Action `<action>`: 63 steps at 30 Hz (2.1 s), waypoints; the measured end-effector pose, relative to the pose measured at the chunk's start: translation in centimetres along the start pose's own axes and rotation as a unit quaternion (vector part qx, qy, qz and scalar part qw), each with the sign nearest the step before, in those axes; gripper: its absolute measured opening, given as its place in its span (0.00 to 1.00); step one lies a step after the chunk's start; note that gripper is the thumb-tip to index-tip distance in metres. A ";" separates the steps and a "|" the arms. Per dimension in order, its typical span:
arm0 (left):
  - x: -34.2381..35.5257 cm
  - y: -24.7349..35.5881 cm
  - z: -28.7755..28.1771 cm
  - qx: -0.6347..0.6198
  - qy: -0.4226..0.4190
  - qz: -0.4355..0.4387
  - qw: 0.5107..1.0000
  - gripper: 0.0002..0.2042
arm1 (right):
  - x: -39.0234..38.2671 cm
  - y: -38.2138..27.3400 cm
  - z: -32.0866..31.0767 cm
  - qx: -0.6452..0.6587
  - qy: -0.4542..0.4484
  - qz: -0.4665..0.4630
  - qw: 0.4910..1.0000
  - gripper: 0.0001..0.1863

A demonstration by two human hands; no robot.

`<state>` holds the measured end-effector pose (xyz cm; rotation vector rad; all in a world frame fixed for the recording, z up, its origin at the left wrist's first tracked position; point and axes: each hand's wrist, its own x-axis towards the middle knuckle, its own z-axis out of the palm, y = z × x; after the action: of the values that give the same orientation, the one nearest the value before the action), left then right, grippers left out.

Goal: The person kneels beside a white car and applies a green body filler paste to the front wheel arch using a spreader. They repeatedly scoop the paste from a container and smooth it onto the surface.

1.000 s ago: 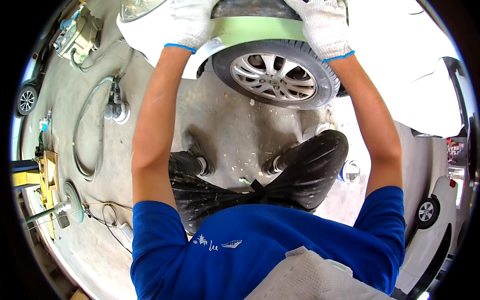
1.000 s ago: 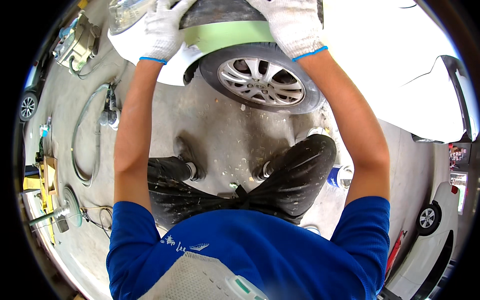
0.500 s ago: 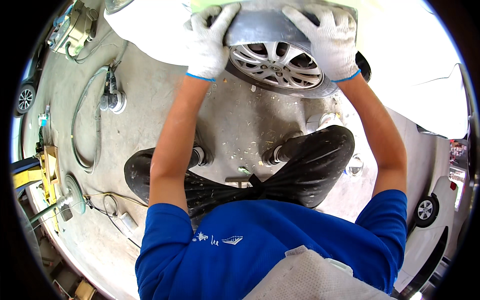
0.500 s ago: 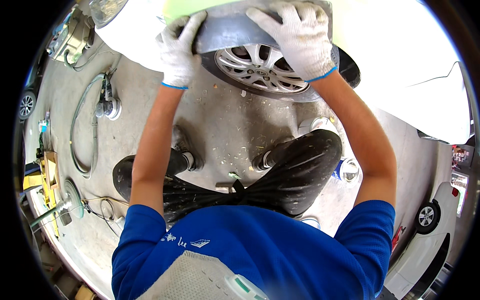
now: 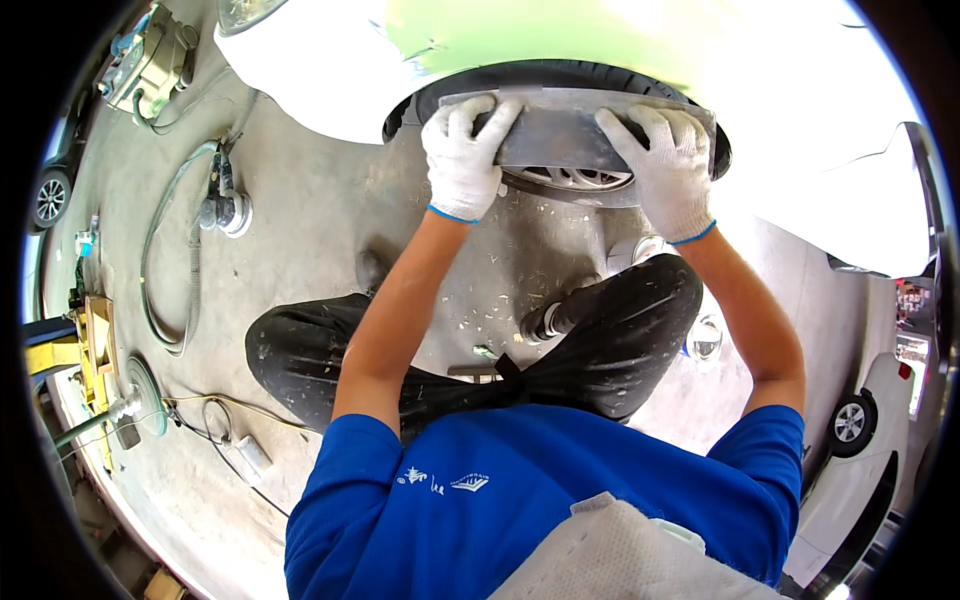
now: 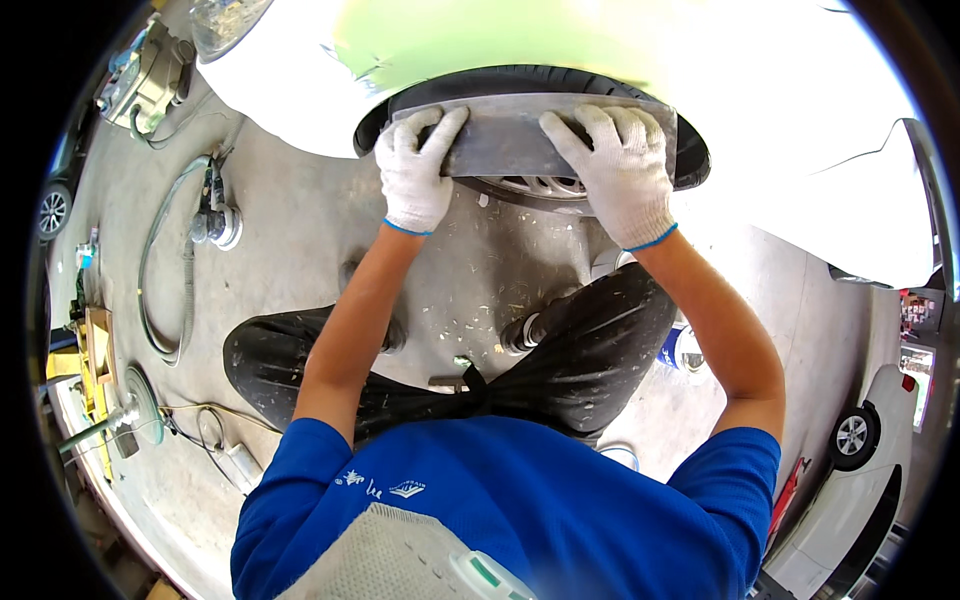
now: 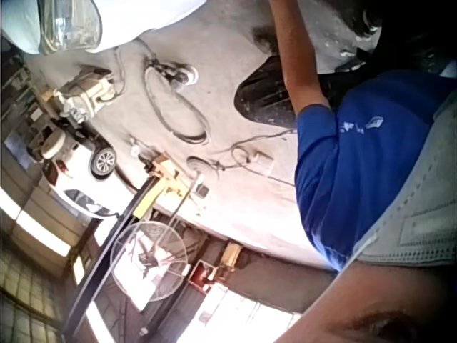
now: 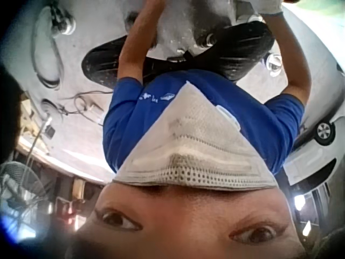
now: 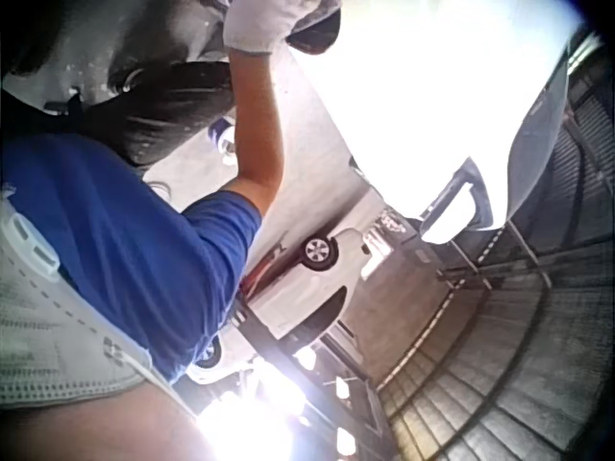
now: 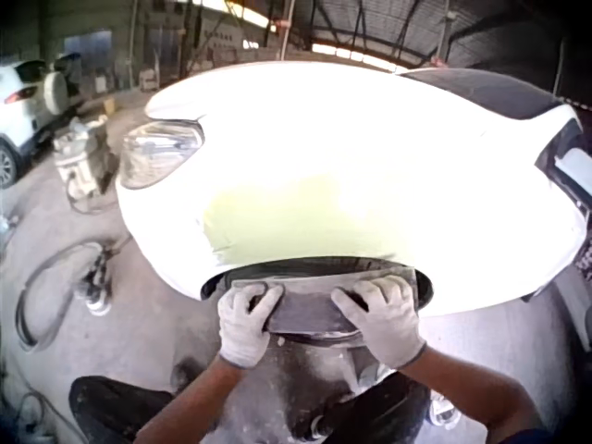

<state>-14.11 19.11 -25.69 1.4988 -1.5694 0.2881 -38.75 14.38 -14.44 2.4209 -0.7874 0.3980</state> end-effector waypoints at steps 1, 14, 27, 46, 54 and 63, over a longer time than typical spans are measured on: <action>0.9 -0.1 -0.9 0.002 0.032 0.012 0.999 0.36 | 0.7 0.1 -0.3 -0.014 0.010 -0.004 1.000 0.29; 16.7 -4.2 -10.1 0.110 0.027 0.145 0.983 0.37 | 14.6 2.1 -4.8 -0.062 0.141 0.016 0.988 0.30; 13.1 -4.4 -8.1 0.066 0.002 0.096 0.993 0.37 | 12.2 1.5 -1.8 -0.037 0.098 -0.016 0.994 0.30; -0.6 -1.8 4.4 0.002 0.005 -0.025 1.000 0.36 | 1.9 0.2 2.5 -0.055 -0.073 -0.002 0.996 0.29; -4.0 1.4 -3.7 -0.044 -0.099 -0.084 0.991 0.40 | 1.5 -3.5 -5.6 -0.028 -0.137 -0.046 0.989 0.26; 9.3 -2.2 -8.9 0.064 0.021 0.081 0.994 0.39 | 7.9 0.1 -6.0 -0.068 0.031 -0.003 0.997 0.37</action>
<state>-6.75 18.71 -14.91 1.4533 -1.6681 0.5202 -33.21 14.28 -6.18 2.2724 -0.7559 0.4013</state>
